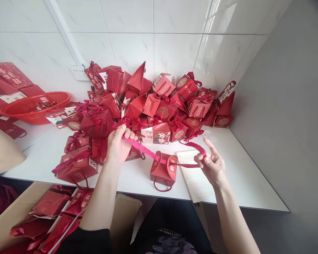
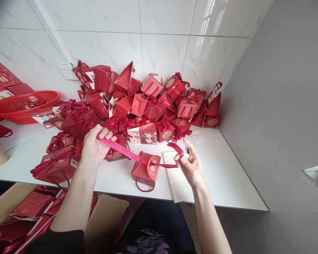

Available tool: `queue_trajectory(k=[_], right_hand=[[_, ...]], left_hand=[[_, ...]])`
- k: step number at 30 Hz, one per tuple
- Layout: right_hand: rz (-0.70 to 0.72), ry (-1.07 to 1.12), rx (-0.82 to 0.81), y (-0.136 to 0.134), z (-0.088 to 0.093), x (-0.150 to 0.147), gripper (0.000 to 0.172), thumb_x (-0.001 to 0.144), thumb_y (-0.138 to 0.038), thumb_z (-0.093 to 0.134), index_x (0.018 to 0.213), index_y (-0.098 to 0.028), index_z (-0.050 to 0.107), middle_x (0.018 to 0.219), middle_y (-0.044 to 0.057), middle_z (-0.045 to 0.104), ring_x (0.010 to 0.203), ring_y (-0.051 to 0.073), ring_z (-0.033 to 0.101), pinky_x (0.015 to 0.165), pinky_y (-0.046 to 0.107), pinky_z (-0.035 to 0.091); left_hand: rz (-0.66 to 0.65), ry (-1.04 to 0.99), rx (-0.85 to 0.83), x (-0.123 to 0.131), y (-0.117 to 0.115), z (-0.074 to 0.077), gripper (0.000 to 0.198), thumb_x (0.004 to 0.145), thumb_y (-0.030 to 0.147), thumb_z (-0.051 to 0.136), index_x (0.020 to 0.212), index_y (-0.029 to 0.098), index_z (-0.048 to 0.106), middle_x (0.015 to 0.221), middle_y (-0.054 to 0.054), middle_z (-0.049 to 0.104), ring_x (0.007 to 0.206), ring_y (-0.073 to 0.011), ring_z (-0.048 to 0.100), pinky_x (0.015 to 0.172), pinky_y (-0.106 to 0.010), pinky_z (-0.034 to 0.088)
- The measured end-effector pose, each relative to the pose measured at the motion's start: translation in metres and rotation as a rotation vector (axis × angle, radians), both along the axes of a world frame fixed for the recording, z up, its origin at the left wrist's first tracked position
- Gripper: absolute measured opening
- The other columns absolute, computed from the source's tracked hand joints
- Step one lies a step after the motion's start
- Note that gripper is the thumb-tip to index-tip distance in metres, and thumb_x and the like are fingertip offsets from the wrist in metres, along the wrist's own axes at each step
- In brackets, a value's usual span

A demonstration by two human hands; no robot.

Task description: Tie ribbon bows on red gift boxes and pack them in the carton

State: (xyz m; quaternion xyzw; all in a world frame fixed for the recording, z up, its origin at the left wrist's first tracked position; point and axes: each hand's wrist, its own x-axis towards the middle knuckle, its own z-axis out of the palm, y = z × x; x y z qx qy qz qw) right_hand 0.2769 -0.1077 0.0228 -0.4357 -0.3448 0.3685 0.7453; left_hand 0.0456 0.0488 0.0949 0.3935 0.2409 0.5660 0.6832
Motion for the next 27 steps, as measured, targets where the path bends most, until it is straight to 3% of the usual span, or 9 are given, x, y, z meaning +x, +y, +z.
queue_trajectory(k=[2, 5, 9, 13, 16, 22, 27], right_hand=[[0.027, 0.004, 0.0, 0.008, 0.002, -0.005, 0.059, 0.062, -0.045, 0.079, 0.114, -0.026, 0.058, 0.057, -0.005, 0.062, 0.042, 0.01, 0.042, 0.052, 0.031, 0.04], [0.073, -0.001, 0.022, 0.018, 0.007, -0.012, 0.043, 0.06, -0.049, 0.079, 0.093, -0.025, 0.066, 0.054, -0.004, 0.06, 0.042, 0.01, 0.039, 0.053, 0.032, 0.039], [0.117, 0.011, 0.054, 0.027, 0.021, -0.02, 0.029, 0.056, -0.043, 0.081, 0.074, -0.025, 0.066, 0.058, -0.002, 0.063, 0.042, 0.009, 0.039, 0.05, 0.031, 0.038], [0.144, 0.044, 0.116, 0.038, 0.037, -0.028, 0.026, 0.058, -0.042, 0.08, 0.071, -0.024, 0.067, 0.065, -0.001, 0.065, 0.046, 0.011, 0.047, 0.051, 0.03, 0.04], [0.102, 0.075, 0.14, 0.049, 0.047, -0.032, 0.026, 0.059, -0.043, 0.08, 0.069, -0.023, 0.067, 0.064, -0.001, 0.065, 0.047, 0.011, 0.051, 0.051, 0.029, 0.043], [0.114, 0.113, 0.176, 0.063, 0.062, -0.037, 0.034, 0.063, -0.028, 0.079, 0.095, -0.025, 0.067, 0.071, -0.002, 0.068, 0.056, 0.01, 0.057, 0.06, 0.026, 0.048], [0.216, 0.066, 0.147, 0.062, 0.069, -0.043, 0.016, 0.065, -0.029, 0.079, 0.073, -0.019, 0.069, 0.068, 0.0, 0.067, 0.06, 0.012, 0.058, 0.061, 0.026, 0.047]], left_hand=[[-0.033, -0.052, -0.019, 0.003, 0.001, 0.006, 0.045, 0.067, 0.035, 0.073, 0.055, 0.018, 0.033, 0.051, 0.008, 0.035, 0.046, -0.0049, 0.04, 0.048, -0.02, 0.042], [-0.057, -0.106, -0.022, 0.005, 0.002, 0.01, 0.047, 0.069, 0.041, 0.072, 0.057, 0.018, 0.033, 0.054, 0.008, 0.034, 0.046, -0.004, 0.039, 0.049, -0.018, 0.041], [-0.053, -0.133, 0.027, 0.007, 0.003, 0.011, 0.039, 0.068, 0.049, 0.071, 0.063, 0.018, 0.047, 0.062, 0.005, 0.047, 0.053, -0.0054, 0.047, 0.054, -0.019, 0.046], [-0.087, -0.037, 0.103, 0.014, -0.001, 0.005, 0.029, 0.062, 0.039, 0.074, 0.077, 0.016, 0.062, 0.075, -0.001, 0.061, 0.065, -0.0108, 0.057, 0.059, -0.024, 0.05], [-0.103, 0.063, 0.174, 0.024, -0.004, -0.001, 0.024, 0.061, 0.026, 0.076, 0.08, 0.016, 0.066, 0.073, -0.001, 0.063, 0.065, -0.0114, 0.059, 0.061, -0.025, 0.05], [-0.113, 0.048, 0.249, 0.04, -0.01, 0.003, 0.021, 0.064, 0.026, 0.075, 0.08, 0.017, 0.065, 0.07, 0.001, 0.061, 0.059, -0.0099, 0.058, 0.06, -0.026, 0.05], [-0.167, -0.004, 0.309, 0.047, -0.018, 0.012, 0.013, 0.067, 0.024, 0.073, 0.074, 0.017, 0.065, 0.069, 0.002, 0.057, 0.058, -0.0089, 0.056, 0.056, -0.024, 0.047]])
